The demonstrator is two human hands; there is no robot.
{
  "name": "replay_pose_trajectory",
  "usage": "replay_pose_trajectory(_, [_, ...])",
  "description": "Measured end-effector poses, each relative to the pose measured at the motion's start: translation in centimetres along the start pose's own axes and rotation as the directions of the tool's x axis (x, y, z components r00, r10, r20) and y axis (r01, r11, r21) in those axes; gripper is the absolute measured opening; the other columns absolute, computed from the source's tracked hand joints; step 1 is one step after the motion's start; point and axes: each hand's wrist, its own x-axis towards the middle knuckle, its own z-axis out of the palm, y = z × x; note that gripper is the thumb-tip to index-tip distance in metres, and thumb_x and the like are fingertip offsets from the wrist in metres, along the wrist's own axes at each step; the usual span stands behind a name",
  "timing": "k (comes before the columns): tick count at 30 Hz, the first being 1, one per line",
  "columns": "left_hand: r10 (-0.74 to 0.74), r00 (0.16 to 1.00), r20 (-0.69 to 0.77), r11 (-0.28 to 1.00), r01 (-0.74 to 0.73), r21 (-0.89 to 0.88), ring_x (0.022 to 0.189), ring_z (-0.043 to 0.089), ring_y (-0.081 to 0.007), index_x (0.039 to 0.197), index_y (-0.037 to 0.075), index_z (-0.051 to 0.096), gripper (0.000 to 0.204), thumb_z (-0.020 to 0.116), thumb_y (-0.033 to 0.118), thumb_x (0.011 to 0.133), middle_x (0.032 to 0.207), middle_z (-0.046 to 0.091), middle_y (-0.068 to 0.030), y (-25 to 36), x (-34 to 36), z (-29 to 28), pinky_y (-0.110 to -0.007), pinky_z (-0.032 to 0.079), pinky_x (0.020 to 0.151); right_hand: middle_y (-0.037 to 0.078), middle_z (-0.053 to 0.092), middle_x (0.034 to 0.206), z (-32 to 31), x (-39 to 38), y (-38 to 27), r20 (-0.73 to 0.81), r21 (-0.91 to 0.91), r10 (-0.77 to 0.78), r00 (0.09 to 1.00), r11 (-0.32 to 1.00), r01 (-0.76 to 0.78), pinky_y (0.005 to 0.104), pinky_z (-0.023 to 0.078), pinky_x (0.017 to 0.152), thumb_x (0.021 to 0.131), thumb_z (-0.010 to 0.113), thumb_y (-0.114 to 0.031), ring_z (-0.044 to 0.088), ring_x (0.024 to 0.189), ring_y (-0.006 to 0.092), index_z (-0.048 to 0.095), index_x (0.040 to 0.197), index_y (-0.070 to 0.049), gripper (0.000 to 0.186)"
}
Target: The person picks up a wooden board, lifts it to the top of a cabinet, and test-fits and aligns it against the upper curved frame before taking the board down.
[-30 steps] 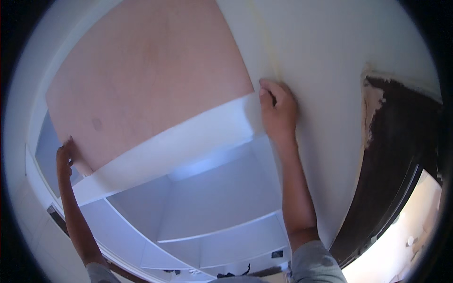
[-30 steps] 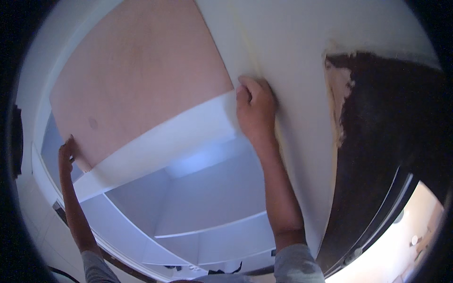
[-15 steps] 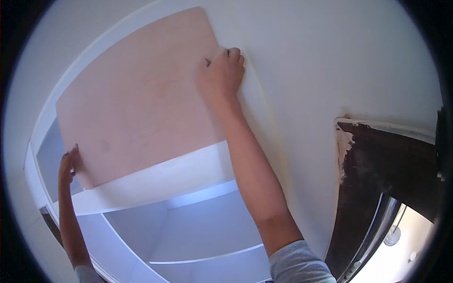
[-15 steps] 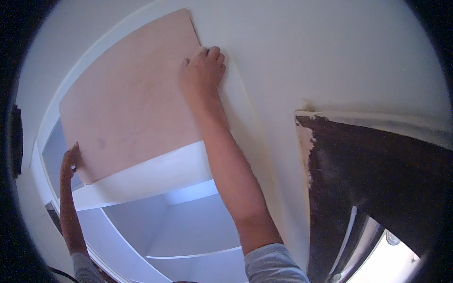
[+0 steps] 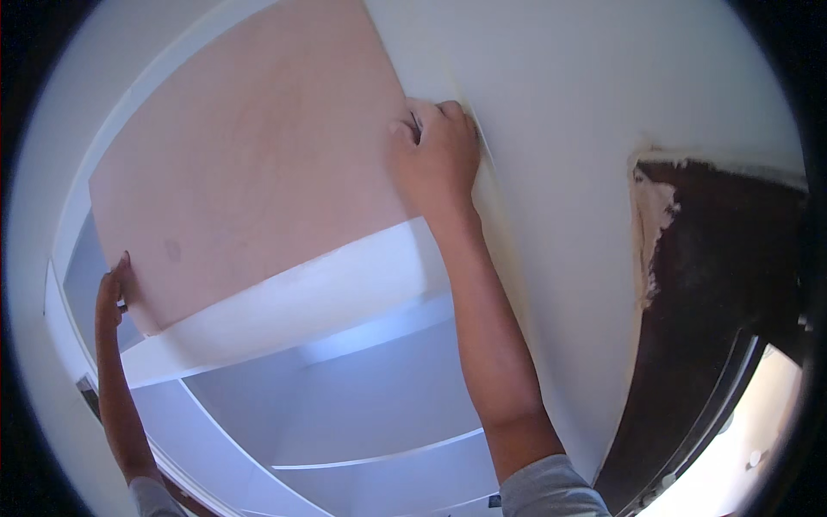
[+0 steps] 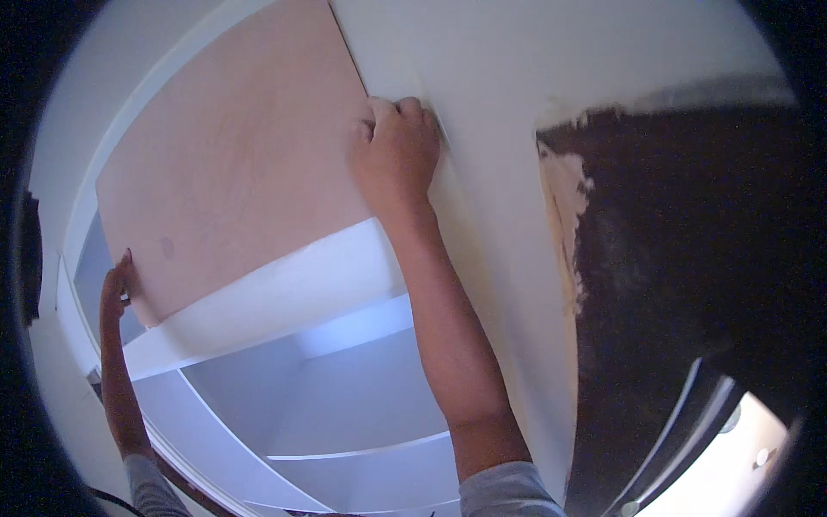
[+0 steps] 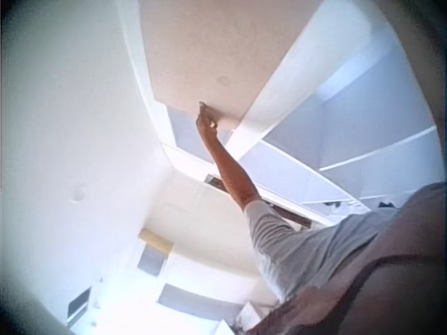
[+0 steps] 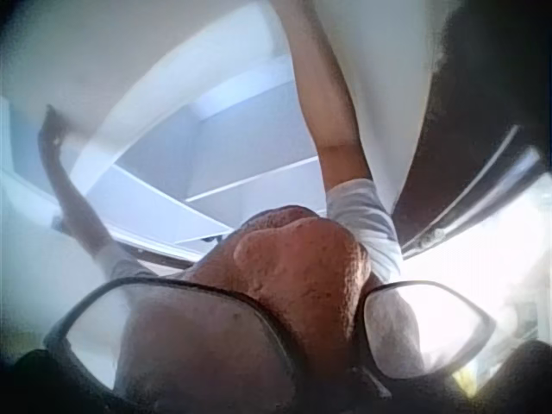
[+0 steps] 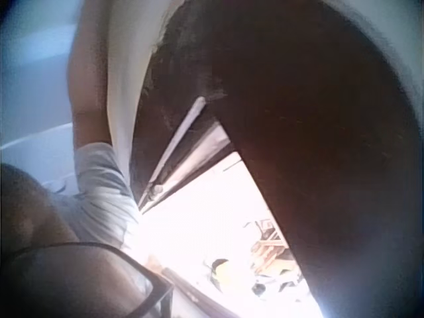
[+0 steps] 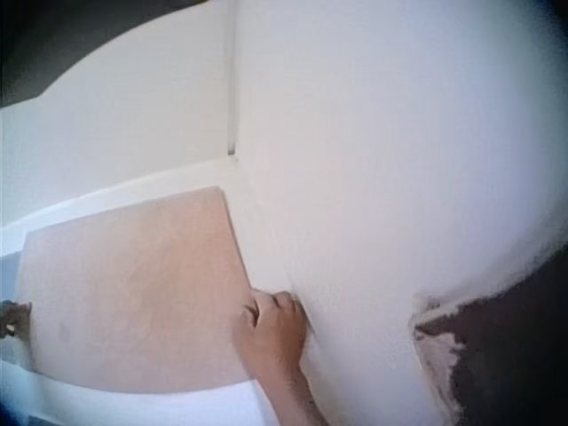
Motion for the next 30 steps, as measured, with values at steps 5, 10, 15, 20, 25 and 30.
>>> replay_pose_trajectory(5, [0.041, 0.999, -0.014, 0.999, -0.041, -0.008, 0.13, 0.05, -0.0382, 0.14, 0.004, 0.054, 0.099, 0.065, 0.081, 0.078, 0.142, 0.054, -0.0184, 0.5, -0.7, -0.9, -0.063, 0.037, 0.101, 0.018, 0.059, 0.116, -2.4, -4.4, -0.2, 0.068, 0.018, 0.13, 0.989, 0.991, -0.132, 0.0477, 0.048, 0.095, 0.09, 0.068, -0.017, 0.055, 0.111, 0.0359, 0.064, 0.121, 0.0, 0.036])
replay_pose_trajectory(10, [-0.055, 0.998, -0.024, 0.997, 0.056, 0.045, 0.124, 0.053, -0.0359, 0.139, 0.005, 0.055, 0.097, 0.064, 0.081, 0.079, 0.138, 0.057, -0.0186, 1.3, -0.2, -0.8, -0.059, 0.039, 0.097, 0.019, 0.054, 0.12, -2.0, -6.7, 0.8, -0.083, 0.005, 0.042, 0.996, 0.999, -0.041, 0.0474, 0.047, 0.095, 0.089, 0.07, -0.014, 0.054, 0.109, 0.0359, 0.057, 0.126, 0.003, 0.043])
replay_pose_trajectory(15, [-0.05, 0.998, 0.044, 0.998, 0.049, 0.025, 0.126, 0.053, -0.0371, 0.141, 0.008, 0.055, 0.099, 0.068, 0.081, 0.076, 0.141, 0.056, -0.0203, 0.7, -0.7, -0.8, -0.059, 0.041, 0.101, 0.018, 0.054, 0.118, -1.1, -6.8, 1.0, -0.093, 0.005, 0.02, 0.995, 1.0, -0.02, 0.0472, 0.047, 0.095, 0.09, 0.069, -0.016, 0.053, 0.108, 0.0357, 0.056, 0.129, 0.003, 0.046])
replay_pose_trajectory(20, [-0.096, 0.995, 0.024, 0.995, 0.095, 0.014, 0.129, 0.051, -0.0385, 0.145, 0.006, 0.051, 0.102, 0.071, 0.078, 0.076, 0.145, 0.051, -0.0205, 1.2, -0.2, -0.9, -0.063, 0.038, 0.103, 0.018, 0.054, 0.118, -0.4, -6.8, 1.8, -0.093, 0.03, -0.004, 0.996, 1.0, 0.007, 0.047, 0.047, 0.095, 0.091, 0.067, -0.017, 0.052, 0.109, 0.0355, 0.057, 0.129, 0.004, 0.045])
replay_pose_trajectory(25, [-0.089, 0.996, 0.025, 0.996, 0.09, -0.015, 0.129, 0.05, -0.037, 0.148, 0.007, 0.048, 0.105, 0.074, 0.078, 0.074, 0.147, 0.05, -0.0194, 1.1, 0.4, -0.6, -0.062, 0.036, 0.105, 0.018, 0.054, 0.121, 0.0, -6.7, 1.5, -0.083, 0.069, 0.016, 0.996, 0.998, -0.01, 0.0464, 0.047, 0.096, 0.09, 0.067, -0.015, 0.053, 0.109, 0.0358, 0.059, 0.127, 0.004, 0.043])
replay_pose_trajectory(30, [-0.116, 0.993, 0.009, 0.993, 0.116, -0.028, 0.136, 0.044, -0.0385, 0.149, 0.007, 0.047, 0.099, 0.071, 0.074, 0.079, 0.151, 0.046, -0.0198, 0.6, 1.0, -1.3, -0.063, 0.036, 0.107, 0.018, 0.054, 0.121, 0.2, -7.0, 1.3, -0.039, 0.076, 0.012, 0.999, 0.997, -0.009, 0.0454, 0.047, 0.096, 0.089, 0.068, -0.013, 0.053, 0.11, 0.035, 0.059, 0.127, 0.004, 0.043])
